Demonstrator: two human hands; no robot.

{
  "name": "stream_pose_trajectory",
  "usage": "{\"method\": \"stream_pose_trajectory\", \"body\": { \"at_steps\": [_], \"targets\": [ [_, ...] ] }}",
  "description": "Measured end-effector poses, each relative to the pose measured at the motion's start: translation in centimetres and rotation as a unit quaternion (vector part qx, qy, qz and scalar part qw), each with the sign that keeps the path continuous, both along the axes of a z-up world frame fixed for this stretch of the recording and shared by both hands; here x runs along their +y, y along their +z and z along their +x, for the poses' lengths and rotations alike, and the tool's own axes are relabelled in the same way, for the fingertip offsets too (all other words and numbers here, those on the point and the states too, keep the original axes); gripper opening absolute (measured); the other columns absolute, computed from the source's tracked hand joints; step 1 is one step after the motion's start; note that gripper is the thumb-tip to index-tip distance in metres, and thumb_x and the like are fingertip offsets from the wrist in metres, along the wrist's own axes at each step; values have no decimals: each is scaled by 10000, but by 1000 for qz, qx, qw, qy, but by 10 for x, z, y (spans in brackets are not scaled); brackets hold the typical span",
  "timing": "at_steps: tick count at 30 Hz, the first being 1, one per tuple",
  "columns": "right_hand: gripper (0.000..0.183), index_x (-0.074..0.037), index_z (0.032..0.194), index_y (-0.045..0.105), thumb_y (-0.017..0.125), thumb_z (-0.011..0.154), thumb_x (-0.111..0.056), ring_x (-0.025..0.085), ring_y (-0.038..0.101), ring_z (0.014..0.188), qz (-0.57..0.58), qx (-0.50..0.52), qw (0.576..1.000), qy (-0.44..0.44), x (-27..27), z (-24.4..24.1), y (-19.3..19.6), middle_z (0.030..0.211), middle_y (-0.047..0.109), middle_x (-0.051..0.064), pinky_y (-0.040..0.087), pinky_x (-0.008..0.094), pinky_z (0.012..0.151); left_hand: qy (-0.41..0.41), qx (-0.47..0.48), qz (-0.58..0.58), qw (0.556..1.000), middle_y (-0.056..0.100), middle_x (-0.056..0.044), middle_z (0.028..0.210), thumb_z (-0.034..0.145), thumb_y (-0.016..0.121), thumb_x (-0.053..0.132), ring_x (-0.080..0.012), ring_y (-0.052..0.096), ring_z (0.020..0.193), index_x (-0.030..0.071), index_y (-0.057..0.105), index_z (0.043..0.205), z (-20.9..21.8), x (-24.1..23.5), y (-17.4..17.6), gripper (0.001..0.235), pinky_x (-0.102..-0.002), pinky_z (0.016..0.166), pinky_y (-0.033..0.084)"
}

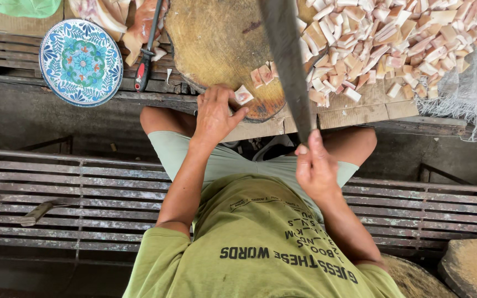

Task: The person uses a large knife to cut pieces of pork fat into small cubes on a wooden cutting board. The person repeatedly slices the fat, repositions the pieces, and accumulates a pile of diced fat on the board.

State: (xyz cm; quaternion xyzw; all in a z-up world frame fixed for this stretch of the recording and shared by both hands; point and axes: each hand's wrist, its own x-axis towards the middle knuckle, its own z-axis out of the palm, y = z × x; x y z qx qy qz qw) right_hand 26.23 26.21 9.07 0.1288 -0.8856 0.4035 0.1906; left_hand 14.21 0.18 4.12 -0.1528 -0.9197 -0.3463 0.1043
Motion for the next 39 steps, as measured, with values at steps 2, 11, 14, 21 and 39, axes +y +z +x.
{"method": "stream_pose_trajectory", "body": {
  "at_steps": [2, 11, 14, 21, 39],
  "targets": [
    [636, -40, 1538, 424, 608, 931, 15, 408, 718, 814, 95, 8, 994, 59, -8, -4, -5, 1095, 701, 270, 588, 448, 730, 7, -12, 19, 1000, 583, -107, 1177, 800, 866, 294, -344, 549, 1130, 90, 600, 1105, 4, -4, 4, 452, -489, 941, 393],
    [576, -80, 1525, 486, 622, 967, -33, 445, 668, 705, 42, -208, 977, -5, 2, -13, 5, 874, 689, 268, 552, 488, 653, -50, 73, -15, 996, 544, -114, 1164, 777, 810, 216, -319, 477, 1127, 186, 662, 1113, 1, -4, -3, 368, -495, 977, 366],
    [553, -83, 1516, 485, 617, 980, -41, 416, 652, 673, 21, -175, 984, 4, 5, -5, 9, 885, 686, 258, 565, 450, 658, 7, 92, 54, 994, 551, -129, 1168, 797, 730, 108, -327, 499, 1155, 120, 576, 1057, -9, -10, -16, 302, -477, 983, 357],
    [570, -125, 1476, 546, 653, 921, -53, 361, 656, 591, 210, -133, 965, 83, 29, -25, 0, 787, 712, 171, 529, 473, 537, 178, 148, 130, 964, 597, -157, 1178, 846, 659, 10, -346, 551, 1175, 39, 595, 1114, -65, -34, -27, 277, -487, 1063, 393],
    [595, -46, 1585, 470, 465, 996, 45, 108, 606, 702, -123, -192, 964, -134, 77, -103, -31, 816, 657, 78, 522, 285, 638, 159, -42, -130, 978, 572, -176, 1285, 869, 736, 139, -421, 491, 1208, 59, 599, 1296, -301, 8, -50, 456, -549, 1003, 416]
  ]
}}
